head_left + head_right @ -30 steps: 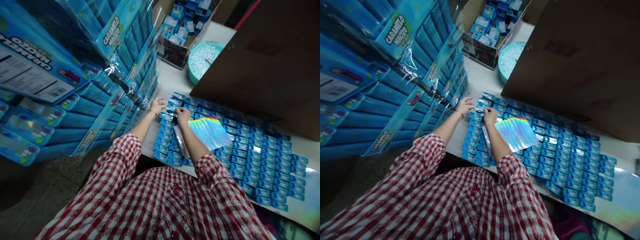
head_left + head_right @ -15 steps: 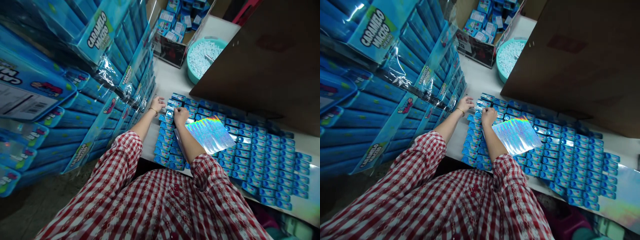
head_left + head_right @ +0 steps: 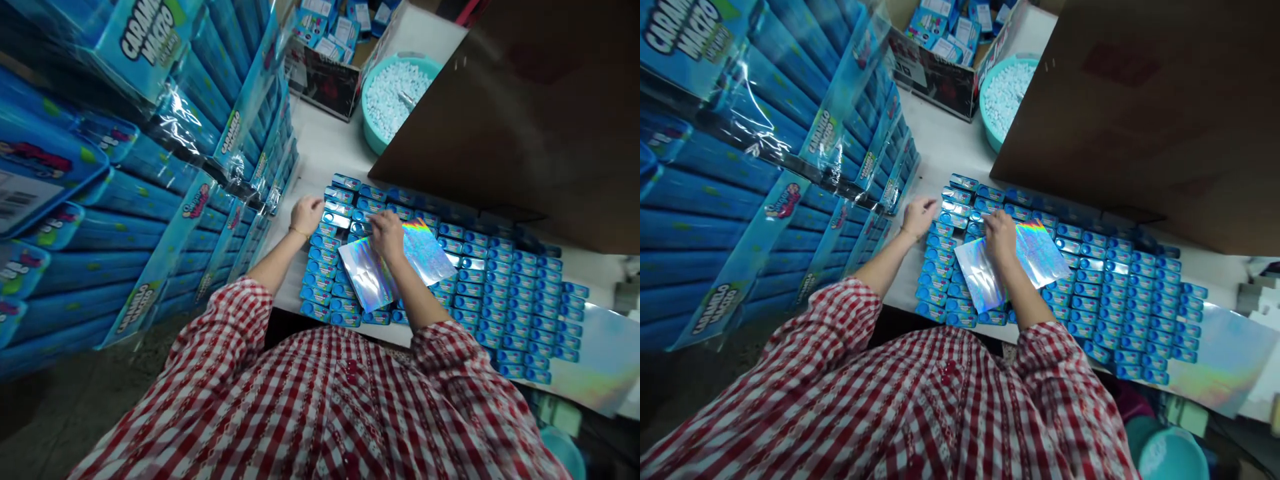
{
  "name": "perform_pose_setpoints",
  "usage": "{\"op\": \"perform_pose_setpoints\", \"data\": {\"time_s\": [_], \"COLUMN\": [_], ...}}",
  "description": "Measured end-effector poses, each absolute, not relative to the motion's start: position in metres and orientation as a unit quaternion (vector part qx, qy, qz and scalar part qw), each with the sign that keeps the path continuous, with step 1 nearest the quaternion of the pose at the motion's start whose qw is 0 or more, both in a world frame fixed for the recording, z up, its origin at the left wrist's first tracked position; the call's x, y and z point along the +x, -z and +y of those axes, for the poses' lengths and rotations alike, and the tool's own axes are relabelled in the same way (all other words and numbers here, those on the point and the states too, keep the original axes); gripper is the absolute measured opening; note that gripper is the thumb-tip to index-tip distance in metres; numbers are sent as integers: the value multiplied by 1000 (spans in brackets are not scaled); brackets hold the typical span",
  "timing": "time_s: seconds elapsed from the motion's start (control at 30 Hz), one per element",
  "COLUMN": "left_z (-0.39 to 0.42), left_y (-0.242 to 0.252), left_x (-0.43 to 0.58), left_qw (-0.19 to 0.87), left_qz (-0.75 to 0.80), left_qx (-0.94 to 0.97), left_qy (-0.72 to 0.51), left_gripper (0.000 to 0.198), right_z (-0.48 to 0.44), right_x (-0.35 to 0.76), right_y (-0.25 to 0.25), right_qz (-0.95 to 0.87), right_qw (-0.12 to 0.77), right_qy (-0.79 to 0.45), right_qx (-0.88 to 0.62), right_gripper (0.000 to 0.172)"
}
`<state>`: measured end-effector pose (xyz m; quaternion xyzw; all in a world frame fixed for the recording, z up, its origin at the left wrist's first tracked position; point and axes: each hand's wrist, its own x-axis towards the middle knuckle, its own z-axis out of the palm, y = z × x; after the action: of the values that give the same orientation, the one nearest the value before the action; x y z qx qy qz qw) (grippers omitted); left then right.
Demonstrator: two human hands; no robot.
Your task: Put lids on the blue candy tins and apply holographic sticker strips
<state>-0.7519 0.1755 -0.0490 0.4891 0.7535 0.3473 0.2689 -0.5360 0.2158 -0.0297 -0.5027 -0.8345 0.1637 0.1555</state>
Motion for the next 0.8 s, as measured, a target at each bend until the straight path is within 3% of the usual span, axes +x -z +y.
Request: {"op": "perform_pose_setpoints", "data": {"time_s": [0.13,0.23,0.37,0.53,0.8], "left_z": [129,117,120,117,114], "left_y": [31,29,35,38,43], "left_x": [-707,-685,-680,-676,-671], "left_qw": [298,294,288,273,256], "left_qz": [704,722,748,767,780], "left_qx": [622,619,589,568,555], "left_qy": [-168,-98,-102,-119,-137], "left_gripper": [35,24,13,20,25], "right_z": [196,190,186,173,160], "right_x": [-520,-525,-523,-510,-495], "right_y": [28,35,43,48,41], "right_qz": [-919,-946,-970,-978,-950], "right_qw": [68,14,-20,-15,71], "right_qy": [-173,-135,-98,-87,-136], "right_qx": [-347,-295,-223,-188,-271], "right_gripper": [26,27,32,38,28]}}
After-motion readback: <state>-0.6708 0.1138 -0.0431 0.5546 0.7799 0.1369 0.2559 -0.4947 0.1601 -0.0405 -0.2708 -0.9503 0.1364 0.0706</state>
